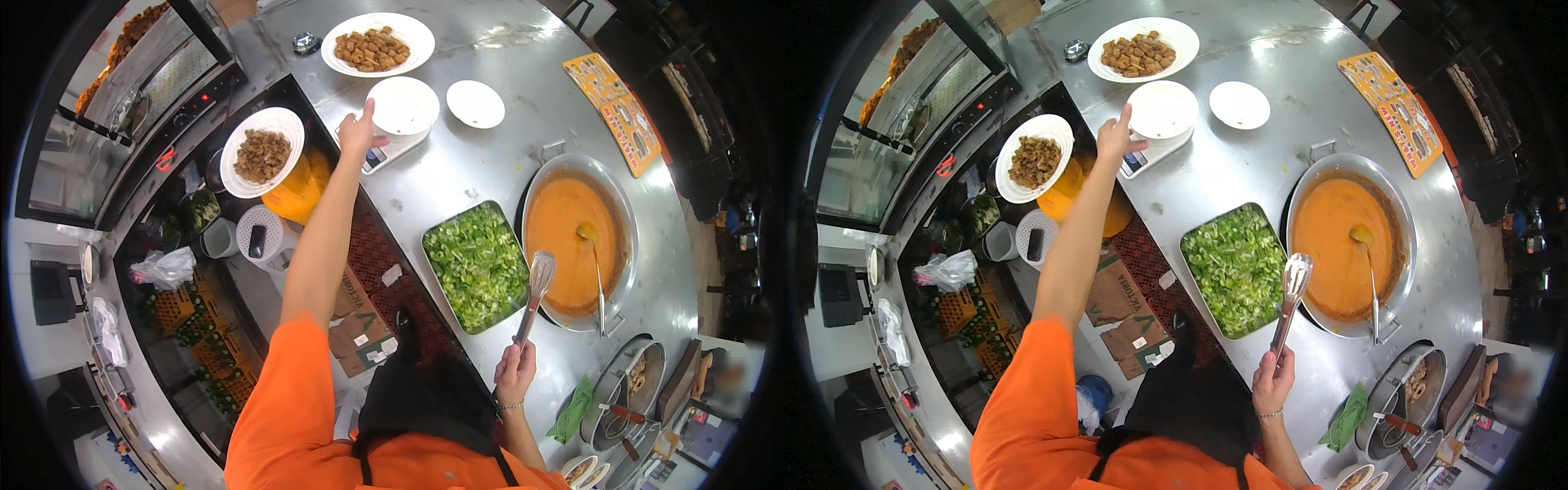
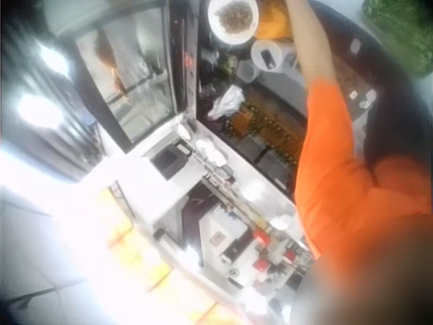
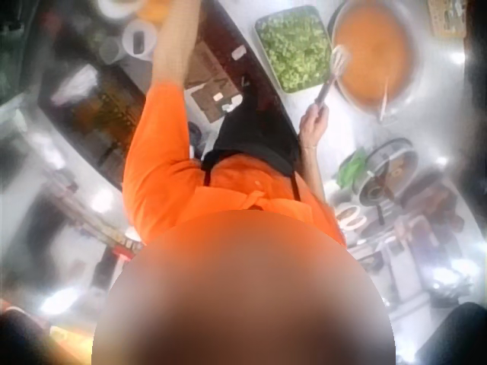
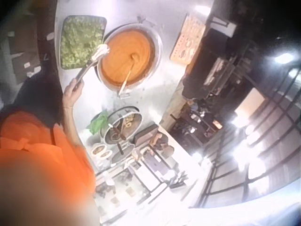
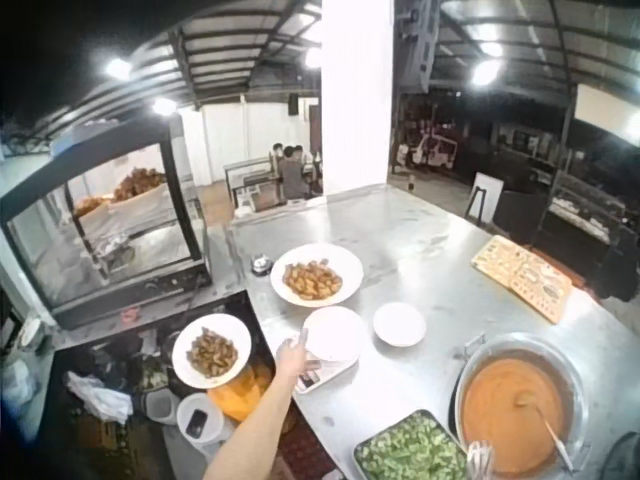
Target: The person assembles two noodle bowls by adding cooked meat and offal, pouring broth, and topping with fried items and chopped green onions. The person then scoops rice into two separate bowls and places them on a tray.
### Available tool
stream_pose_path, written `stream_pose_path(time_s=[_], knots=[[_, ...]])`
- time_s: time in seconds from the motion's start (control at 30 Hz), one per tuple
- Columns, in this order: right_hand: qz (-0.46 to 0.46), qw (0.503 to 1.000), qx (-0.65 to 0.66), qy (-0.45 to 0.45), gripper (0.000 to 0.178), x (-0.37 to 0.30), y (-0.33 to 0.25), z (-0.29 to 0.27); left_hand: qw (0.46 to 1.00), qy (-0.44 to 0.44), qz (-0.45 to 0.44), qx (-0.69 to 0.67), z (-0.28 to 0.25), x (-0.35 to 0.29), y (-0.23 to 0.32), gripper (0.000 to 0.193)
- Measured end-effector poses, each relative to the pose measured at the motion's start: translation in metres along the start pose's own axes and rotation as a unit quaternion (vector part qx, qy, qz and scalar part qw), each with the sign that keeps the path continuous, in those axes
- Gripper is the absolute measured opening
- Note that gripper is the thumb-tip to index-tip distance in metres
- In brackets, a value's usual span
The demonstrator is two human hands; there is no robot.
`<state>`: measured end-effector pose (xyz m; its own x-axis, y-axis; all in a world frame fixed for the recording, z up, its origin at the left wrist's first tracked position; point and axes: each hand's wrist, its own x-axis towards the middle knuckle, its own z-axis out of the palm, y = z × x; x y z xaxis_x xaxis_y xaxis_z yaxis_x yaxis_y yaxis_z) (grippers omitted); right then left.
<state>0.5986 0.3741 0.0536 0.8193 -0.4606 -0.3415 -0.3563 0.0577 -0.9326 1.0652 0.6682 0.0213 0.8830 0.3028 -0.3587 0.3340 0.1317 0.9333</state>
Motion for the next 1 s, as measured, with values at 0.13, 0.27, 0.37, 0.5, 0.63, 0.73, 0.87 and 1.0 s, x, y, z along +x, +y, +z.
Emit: stream_pose_path(time_s=[0.13, 0.27, 0.37, 0.5, 0.63, 0.73, 0.87, 1.0], knots=[[-0.023, 1.0, 0.007, 0.005, 0.032, 0.041, -0.026, 0.046, 0.96, 0.164, 0.115, 0.195, -0.059, -0.008, -0.072, 0.107], [-0.064, 0.998, 0.029, 0.003, 0.03, 0.09, -0.056, 0.083, 0.986, 0.11, -0.065, 0.104, -0.07, -0.003, -0.128, 0.132], [-0.097, 0.995, -0.001, 0.004, 0.029, 0.133, -0.081, 0.107, 0.99, 0.105, -0.063, 0.063, -0.06, 0.005, -0.133, 0.126], [-0.119, 0.992, -0.028, -0.032, 0.034, 0.201, -0.129, 0.161, 0.988, 0.08, -0.072, 0.115, -0.058, 0.004, -0.12, 0.126], [-0.197, 0.928, -0.291, -0.127, 0.033, 0.317, -0.201, 0.252, 0.988, 0.032, -0.048, 0.14, -0.062, 0.008, -0.108, 0.117], [-0.385, 0.805, -0.409, -0.189, 0.045, 0.426, -0.25, 0.319, 0.996, 0.031, -0.017, 0.082, -0.093, 0.007, -0.115, 0.092], [-0.22, 0.75, -0.57, -0.255, 0.057, 0.553, -0.312, 0.345, 0.994, -0.031, 0.091, 0.042, -0.109, 0.078, -0.031, 0.058], [-0.07, 0.749, -0.564, -0.341, 0.058, 0.576, -0.36, 0.388, 0.989, -0.123, -0.028, -0.082, -0.057, 0.185, 0.072, 0.073]])
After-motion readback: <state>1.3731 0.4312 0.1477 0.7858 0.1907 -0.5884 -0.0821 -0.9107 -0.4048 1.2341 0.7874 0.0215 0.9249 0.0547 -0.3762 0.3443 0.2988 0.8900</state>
